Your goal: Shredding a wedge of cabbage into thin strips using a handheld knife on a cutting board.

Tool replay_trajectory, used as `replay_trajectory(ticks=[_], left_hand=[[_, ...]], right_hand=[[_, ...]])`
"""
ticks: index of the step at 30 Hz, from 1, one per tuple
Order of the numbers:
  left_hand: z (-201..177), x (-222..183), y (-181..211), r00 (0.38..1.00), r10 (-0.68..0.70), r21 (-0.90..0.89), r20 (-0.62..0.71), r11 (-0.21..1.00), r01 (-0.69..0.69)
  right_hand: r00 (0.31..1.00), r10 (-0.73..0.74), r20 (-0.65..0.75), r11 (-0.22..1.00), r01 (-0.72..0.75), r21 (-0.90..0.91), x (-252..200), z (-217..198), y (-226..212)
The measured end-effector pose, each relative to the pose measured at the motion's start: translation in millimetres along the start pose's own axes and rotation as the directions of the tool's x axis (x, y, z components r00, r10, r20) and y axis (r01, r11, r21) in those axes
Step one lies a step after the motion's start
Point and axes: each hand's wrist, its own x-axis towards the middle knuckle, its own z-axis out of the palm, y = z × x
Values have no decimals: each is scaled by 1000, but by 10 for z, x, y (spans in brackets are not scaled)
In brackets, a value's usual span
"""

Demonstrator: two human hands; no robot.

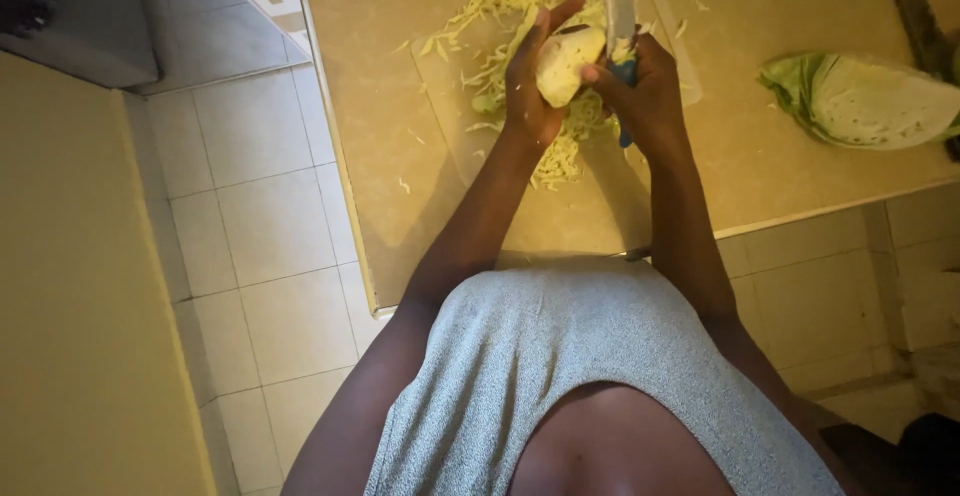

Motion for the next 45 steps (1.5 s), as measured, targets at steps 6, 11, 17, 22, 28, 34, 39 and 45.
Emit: replay_trajectory(ticks=[6,11,17,22,28,34,39,45], left_hand=[[-157,60,-164,977,69,22,-200,998,-66],[-141,58,-87,922,91,132,-376,990,-43],[87,386,141,859,292,272,-420,944,-188],[-133,863,31,743,284,176,-606,959,-223],[-571,1046,-265,835,266,97,-481,963,-250],[-122,827,-60,842,306,280,-444,940,-193],[30,750,-8,852,288,335,-438,931,-143],[-170,676,-146,842,248,333,-480,939,-86]], right_hand=[[992,-59,109,997,54,48,-6,70,-103],[975,-136,176,987,148,-57,19,101,-128],[972,-132,193,981,155,-112,292,192,-55],[937,-305,170,934,329,-139,536,207,3],[923,-341,176,833,384,-399,636,203,277],[958,-151,242,941,215,-262,627,91,246],[984,-63,164,998,67,-20,681,-47,274],[954,-297,46,947,300,-111,757,-80,414]])
